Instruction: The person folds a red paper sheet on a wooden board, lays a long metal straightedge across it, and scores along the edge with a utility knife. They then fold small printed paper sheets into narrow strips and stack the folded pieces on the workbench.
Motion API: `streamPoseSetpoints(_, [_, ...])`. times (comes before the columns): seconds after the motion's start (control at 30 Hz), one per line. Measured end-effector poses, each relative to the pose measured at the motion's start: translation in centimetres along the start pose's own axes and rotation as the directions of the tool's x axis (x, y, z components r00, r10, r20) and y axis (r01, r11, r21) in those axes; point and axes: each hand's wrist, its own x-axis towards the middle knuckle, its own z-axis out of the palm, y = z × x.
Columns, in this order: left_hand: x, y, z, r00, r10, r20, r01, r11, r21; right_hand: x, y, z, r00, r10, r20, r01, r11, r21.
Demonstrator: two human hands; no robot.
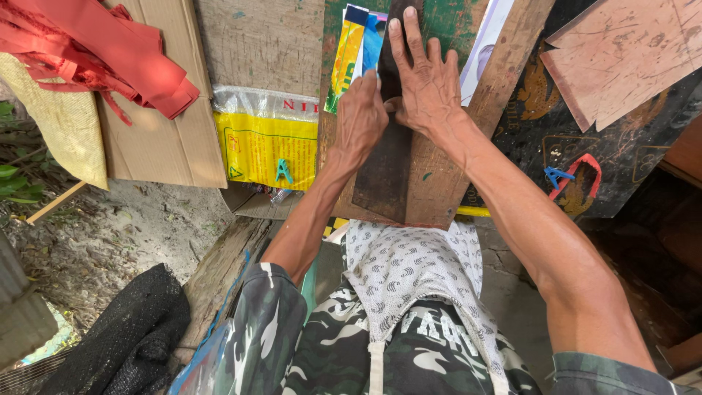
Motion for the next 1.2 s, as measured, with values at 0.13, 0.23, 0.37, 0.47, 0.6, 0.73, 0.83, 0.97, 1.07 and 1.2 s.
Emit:
streamPoseSetpoints(0.13, [-1.5, -0.3, 0.0, 0.999, 0.024, -0.046, -0.024, 1.000, -0.008, -0.2, -0.4, -0.3, 0.998, 0.026, 0.059, -0.026, 1.000, 0.005])
streamPoseSetpoints(0.23, [-1.4, -0.7, 0.4, 0.999, 0.021, -0.043, -0.022, 1.000, -0.013, 0.0, -0.5, -0.9, 0.999, 0.004, 0.046, -0.001, 0.999, -0.053])
streamPoseSetpoints(0.37, [-4.2, -0.9, -0.2, 1.000, -0.026, -0.015, 0.026, 1.000, 0.017, 0.4, -0.9, -1.4, 0.991, 0.038, 0.126, -0.034, 0.999, -0.030])
streamPoseSetpoints(0.47, [-8.2, -0.8, -1.0, 0.999, -0.041, 0.000, 0.041, 0.999, -0.019, 0.5, -1.0, -1.7, 0.993, 0.036, 0.109, -0.031, 0.998, -0.050])
streamPoseSetpoints(0.6, [-10.7, -1.2, -1.3, 0.992, -0.117, 0.052, 0.119, 0.992, -0.037, 0.2, -1.2, -1.9, 0.991, 0.028, 0.129, -0.024, 0.999, -0.034])
streamPoseSetpoints(0.73, [-11.5, -0.9, -1.4, 0.992, -0.123, 0.027, 0.124, 0.992, -0.035, 0.3, -1.5, -2.3, 0.988, 0.051, 0.148, -0.045, 0.998, -0.040])
streamPoseSetpoints(0.83, [-11.4, -0.5, -2.3, 0.993, -0.116, 0.022, 0.117, 0.993, -0.035, 1.0, -1.3, -2.5, 0.990, 0.056, 0.131, -0.048, 0.997, -0.066])
streamPoseSetpoints(0.97, [-11.8, 0.8, -5.2, 0.984, -0.165, 0.067, 0.171, 0.980, -0.101, 1.1, -1.6, -2.4, 0.978, 0.064, 0.197, -0.058, 0.998, -0.038])
streamPoseSetpoints(1.07, [-8.9, 1.0, -6.2, 0.978, -0.204, -0.037, 0.199, 0.974, -0.103, 1.1, -1.0, -2.2, 0.982, 0.068, 0.174, -0.062, 0.997, -0.036])
streamPoseSetpoints(1.2, [-2.2, -0.4, -5.1, 0.957, -0.069, -0.283, 0.091, 0.994, 0.066, 0.2, -0.8, -1.5, 0.989, 0.067, 0.131, -0.071, 0.997, 0.028])
